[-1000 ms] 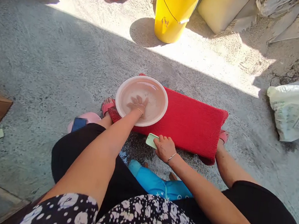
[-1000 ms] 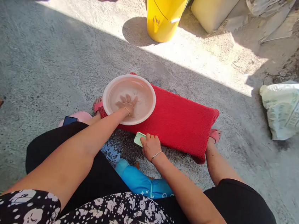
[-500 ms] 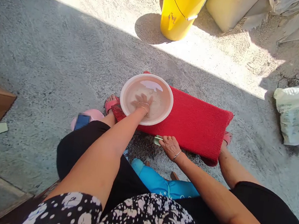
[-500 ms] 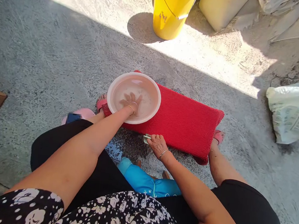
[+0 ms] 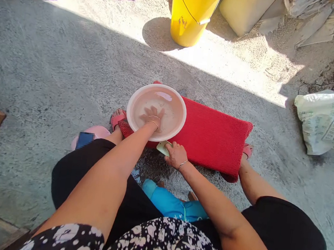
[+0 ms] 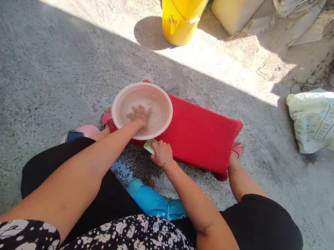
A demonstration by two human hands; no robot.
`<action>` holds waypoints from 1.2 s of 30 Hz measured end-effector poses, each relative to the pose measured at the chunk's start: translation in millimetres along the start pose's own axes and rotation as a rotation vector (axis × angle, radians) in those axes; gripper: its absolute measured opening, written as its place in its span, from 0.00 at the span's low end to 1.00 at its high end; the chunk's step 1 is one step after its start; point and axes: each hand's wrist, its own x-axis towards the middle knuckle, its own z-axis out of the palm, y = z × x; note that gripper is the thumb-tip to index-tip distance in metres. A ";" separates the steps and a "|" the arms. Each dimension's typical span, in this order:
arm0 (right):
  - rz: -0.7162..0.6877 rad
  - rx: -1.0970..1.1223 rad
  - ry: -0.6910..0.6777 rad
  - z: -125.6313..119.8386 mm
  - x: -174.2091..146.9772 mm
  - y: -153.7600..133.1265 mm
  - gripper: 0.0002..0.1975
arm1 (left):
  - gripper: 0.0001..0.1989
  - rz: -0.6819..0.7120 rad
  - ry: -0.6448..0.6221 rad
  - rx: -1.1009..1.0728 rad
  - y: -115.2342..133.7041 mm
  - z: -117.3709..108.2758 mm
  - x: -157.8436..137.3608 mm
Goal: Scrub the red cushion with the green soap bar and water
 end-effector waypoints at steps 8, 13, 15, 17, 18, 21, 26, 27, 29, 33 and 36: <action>0.173 -0.111 -0.144 21.6 -99.3 148.5 0.26 | 0.65 -0.029 0.031 0.052 -1.4 -0.6 4.0; 0.330 -0.174 -0.257 31.5 -163.3 231.4 0.25 | 0.64 -0.046 0.022 0.069 -0.2 -3.9 4.0; 0.413 -0.172 -0.308 28.7 -178.5 252.8 0.20 | 0.64 -0.060 0.020 0.087 0.3 -5.9 2.5; 0.501 -0.175 -0.330 23.7 -188.0 266.4 0.16 | 0.63 -0.066 0.022 0.108 0.7 -8.0 0.6; 0.532 -0.176 -0.329 21.4 -190.8 270.5 0.16 | 0.63 -0.068 0.021 0.114 0.9 -9.1 -0.4; 0.535 -0.141 -0.277 19.5 -192.8 275.0 0.17 | 0.62 -0.081 0.025 0.106 1.8 -12.1 -3.1; 0.382 -0.116 -0.277 32.9 -190.2 280.3 0.21 | 0.62 -0.102 0.001 0.086 4.0 -16.5 -8.9; 0.381 -0.142 -0.288 35.4 -191.2 283.1 0.19 | 0.62 -0.093 -0.001 0.080 4.3 -17.3 -10.6; 0.416 -0.201 -0.285 38.2 -194.7 288.9 0.15 | 0.62 -0.066 0.004 0.067 4.7 -18.7 -14.0; 0.398 -0.244 -0.209 36.0 -198.9 290.4 0.15 | 0.61 -0.064 0.013 0.090 4.4 -18.9 -15.9; 0.292 -0.219 -0.232 33.3 -195.8 283.6 0.15 | 0.62 -0.053 0.027 0.064 3.2 -16.7 -13.3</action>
